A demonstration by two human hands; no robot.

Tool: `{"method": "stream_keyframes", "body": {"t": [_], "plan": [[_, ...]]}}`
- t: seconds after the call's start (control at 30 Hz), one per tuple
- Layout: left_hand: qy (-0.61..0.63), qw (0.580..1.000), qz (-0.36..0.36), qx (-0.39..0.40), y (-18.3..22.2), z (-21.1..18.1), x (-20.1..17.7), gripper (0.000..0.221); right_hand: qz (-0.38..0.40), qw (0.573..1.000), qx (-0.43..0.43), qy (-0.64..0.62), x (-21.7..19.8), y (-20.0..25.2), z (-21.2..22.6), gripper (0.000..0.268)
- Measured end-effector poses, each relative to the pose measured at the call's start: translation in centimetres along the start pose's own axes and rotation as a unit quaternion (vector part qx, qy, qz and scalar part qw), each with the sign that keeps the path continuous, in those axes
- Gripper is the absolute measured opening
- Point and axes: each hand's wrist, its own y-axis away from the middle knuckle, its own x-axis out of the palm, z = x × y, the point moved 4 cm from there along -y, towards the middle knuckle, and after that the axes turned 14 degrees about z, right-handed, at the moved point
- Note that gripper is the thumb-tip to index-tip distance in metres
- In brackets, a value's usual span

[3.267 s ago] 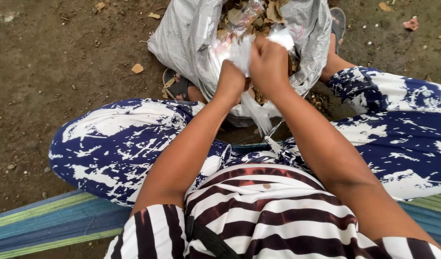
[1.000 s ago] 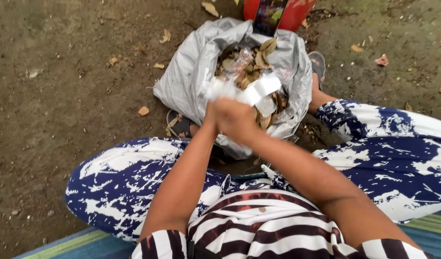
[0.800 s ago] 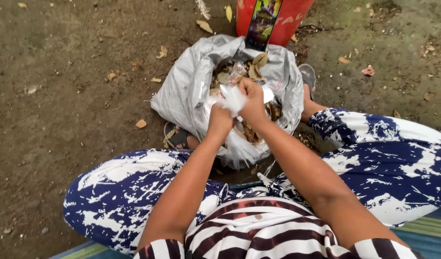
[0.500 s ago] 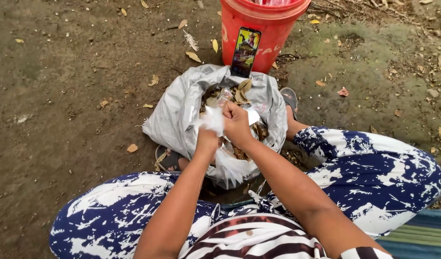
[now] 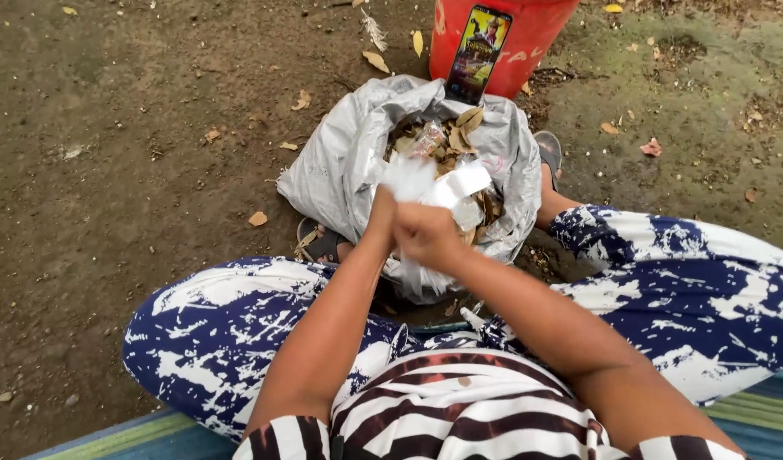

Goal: The person picks up and places dried leaves into small plastic bags, then places the filled bags into a larger silver bag.

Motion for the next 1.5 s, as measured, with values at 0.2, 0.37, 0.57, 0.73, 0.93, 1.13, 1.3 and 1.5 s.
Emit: {"method": "stream_keyframes", "body": {"t": [0.2,0.37,0.57,0.73,0.93,1.13,1.3,1.5], "plan": [[-0.017,1.000,0.002,0.002,-1.5,-0.5,-0.8,0.039,-0.077,0.982,0.146,-0.090,-7.8,-2.4,-5.1,0.026],[-0.050,0.999,0.016,0.013,-1.1,-0.4,-0.9,0.039,0.038,0.961,0.263,-0.078,-10.8,-3.6,0.2,0.038],[0.078,0.997,-0.007,-0.011,0.4,-1.8,0.5,0.033,0.019,0.969,0.220,0.114,-4.4,-1.6,-0.4,0.031],[-0.081,0.995,-0.012,0.051,-2.3,6.9,0.8,0.042,0.057,0.970,0.224,0.080,-2.9,-2.5,-3.8,0.036],[0.054,0.997,-0.051,-0.001,-0.7,3.3,1.2,0.032,0.025,0.931,0.335,0.140,-1.6,-1.3,-2.5,0.042],[-0.017,0.999,-0.038,0.014,-3.1,5.6,1.2,0.039,0.012,0.921,0.380,0.086,-1.8,-2.8,-7.9,0.054],[0.141,0.987,-0.041,-0.059,0.9,-1.5,0.2,0.037,0.050,0.939,0.322,0.111,0.4,-0.9,-0.9,0.045],[0.133,0.988,-0.045,-0.070,-1.3,-2.9,-1.4,0.014,-0.066,0.956,0.284,0.040,-2.9,-2.9,-10.0,0.040]]}}
